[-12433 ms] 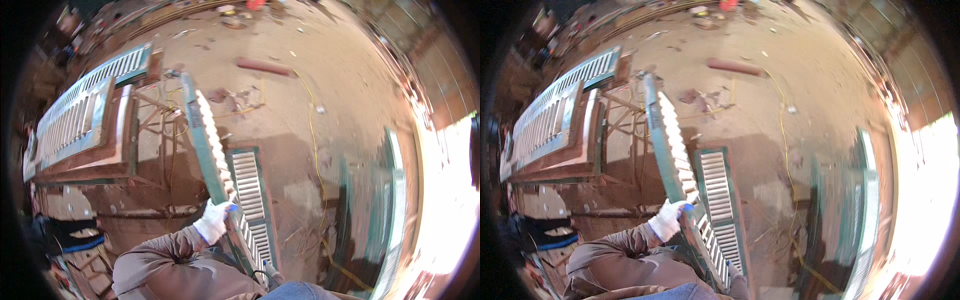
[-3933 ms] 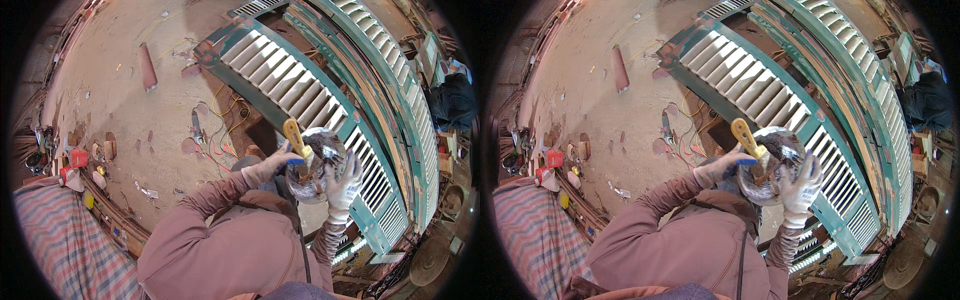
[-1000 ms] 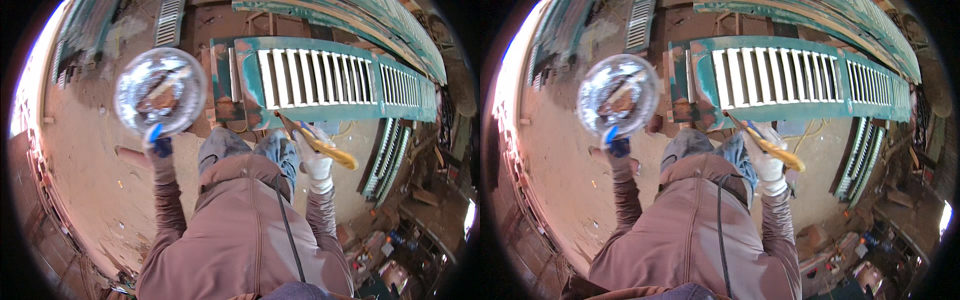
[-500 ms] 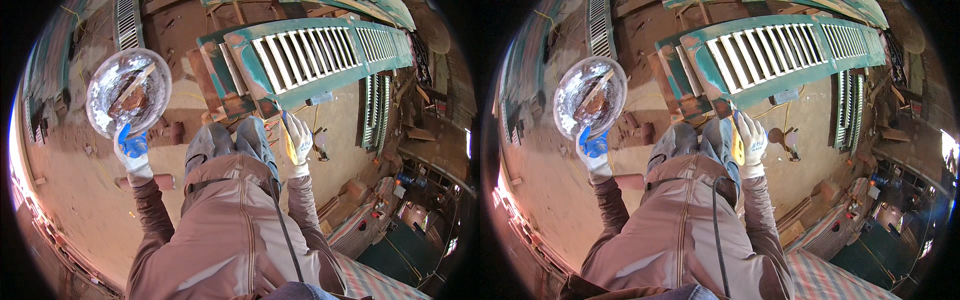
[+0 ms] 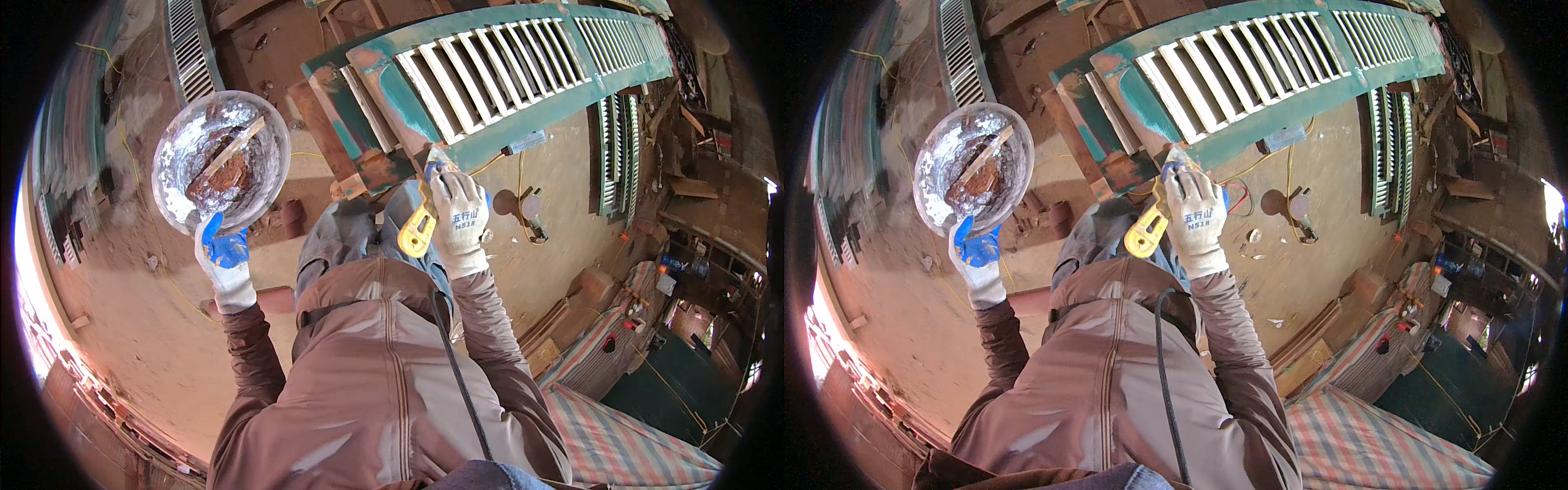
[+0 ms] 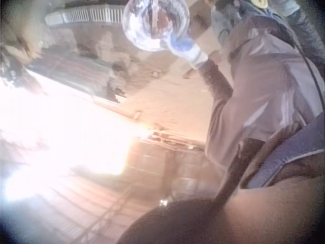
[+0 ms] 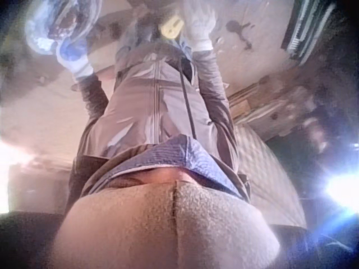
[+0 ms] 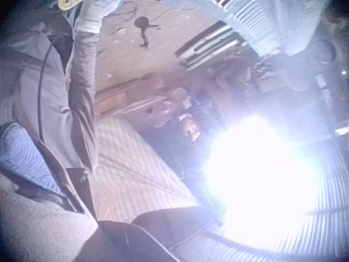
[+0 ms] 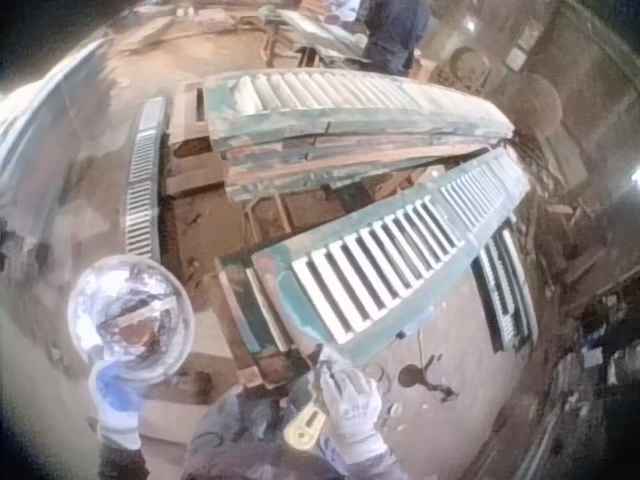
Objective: The person scrapes old paint off green wooden window shutters using a yellow scraper and a metal bowl. They repeatedly dip the scraper into the bowl and scrape the shutter surfaces, then flip the shutters over to work on the other side.
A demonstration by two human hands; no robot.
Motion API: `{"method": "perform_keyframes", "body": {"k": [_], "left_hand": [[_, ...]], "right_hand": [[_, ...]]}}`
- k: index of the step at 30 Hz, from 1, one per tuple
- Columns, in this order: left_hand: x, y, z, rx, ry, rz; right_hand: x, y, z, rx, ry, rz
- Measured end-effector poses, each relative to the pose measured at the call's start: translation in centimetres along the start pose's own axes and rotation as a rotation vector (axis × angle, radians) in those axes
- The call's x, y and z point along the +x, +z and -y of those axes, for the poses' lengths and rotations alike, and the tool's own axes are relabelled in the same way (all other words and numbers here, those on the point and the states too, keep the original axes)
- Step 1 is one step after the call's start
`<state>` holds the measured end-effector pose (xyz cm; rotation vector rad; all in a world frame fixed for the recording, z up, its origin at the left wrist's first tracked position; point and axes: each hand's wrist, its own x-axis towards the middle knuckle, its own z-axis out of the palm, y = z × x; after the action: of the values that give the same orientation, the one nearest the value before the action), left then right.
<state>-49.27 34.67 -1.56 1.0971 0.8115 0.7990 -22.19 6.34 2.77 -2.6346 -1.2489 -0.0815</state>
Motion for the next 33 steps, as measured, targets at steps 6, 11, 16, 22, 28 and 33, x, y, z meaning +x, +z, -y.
{"method": "perform_keyframes", "body": {"k": [6,11,16,22,28,33], "left_hand": [[-0.4,1.2,-0.8,-0.015,0.059,0.043],[-0.4,0.3,-0.2,0.026,0.022,0.028],[-0.6,0.2,0.0,-0.073,0.03,0.047],[0.0,-0.1,0.1,-0.104,-0.019,0.05],[0.3,0.0,0.4,-0.283,-0.115,-0.023],[0.6,-0.1,1.0,-0.133,-0.039,-0.064]], "right_hand": [[-0.6,-1.4,-1.5,0.139,0.046,-0.11],[-0.2,-0.7,-2.5,0.037,0.081,-0.135],[-0.3,-0.7,-0.4,0.048,0.072,-0.019],[-0.3,-1.9,1.4,0.211,0.017,-0.055],[5.3,-0.6,1.9,0.217,-0.01,-0.235],[9.7,2.2,2.7,0.144,-0.051,-0.177]]}}
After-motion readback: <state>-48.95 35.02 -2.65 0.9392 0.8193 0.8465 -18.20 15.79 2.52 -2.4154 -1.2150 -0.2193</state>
